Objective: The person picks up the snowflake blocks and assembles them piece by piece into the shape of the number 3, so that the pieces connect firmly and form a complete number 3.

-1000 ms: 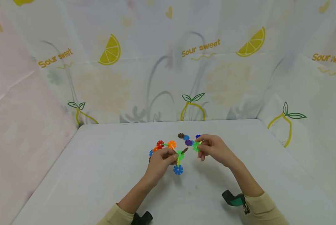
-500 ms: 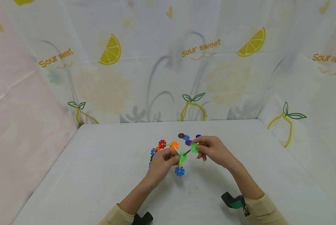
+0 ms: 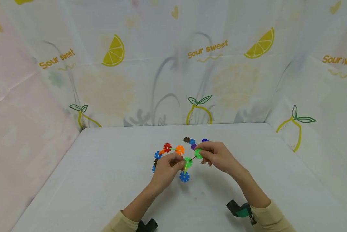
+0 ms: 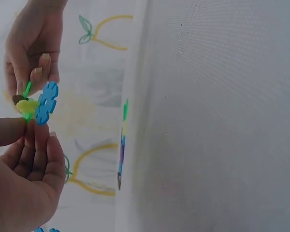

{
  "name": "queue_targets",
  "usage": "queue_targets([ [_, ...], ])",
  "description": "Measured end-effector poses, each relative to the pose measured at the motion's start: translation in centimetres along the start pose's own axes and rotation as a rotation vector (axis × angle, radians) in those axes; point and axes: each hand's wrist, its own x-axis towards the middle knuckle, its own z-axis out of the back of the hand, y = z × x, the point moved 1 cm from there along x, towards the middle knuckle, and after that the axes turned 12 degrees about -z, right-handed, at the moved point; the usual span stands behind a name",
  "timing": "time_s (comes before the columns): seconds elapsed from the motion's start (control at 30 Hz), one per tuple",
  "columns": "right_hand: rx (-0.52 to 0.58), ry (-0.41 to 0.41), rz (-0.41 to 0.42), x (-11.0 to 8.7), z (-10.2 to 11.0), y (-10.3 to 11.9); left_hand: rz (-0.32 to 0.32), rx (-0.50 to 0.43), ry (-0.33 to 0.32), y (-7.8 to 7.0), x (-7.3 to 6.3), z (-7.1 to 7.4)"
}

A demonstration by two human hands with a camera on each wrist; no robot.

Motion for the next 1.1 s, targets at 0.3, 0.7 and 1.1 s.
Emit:
queue_targets([
  [0.3,-0.045,-0.097,0.038,-0.5,-0.8,0.8,-0.021,0.097,-0.052,-0.7,-0.1,0.0],
  [0.7,-0.07,-0.178,0.159,-0.6,-1.4,1.1,-0.014,0.121,-0.137,-1.3,-0.1,-0.1],
  [1.1,-0.044,-0.174,0.203,-0.3,-1.9,0.8,-0.021,0.109,-0.154,-1.2,-0.2,-0.1],
])
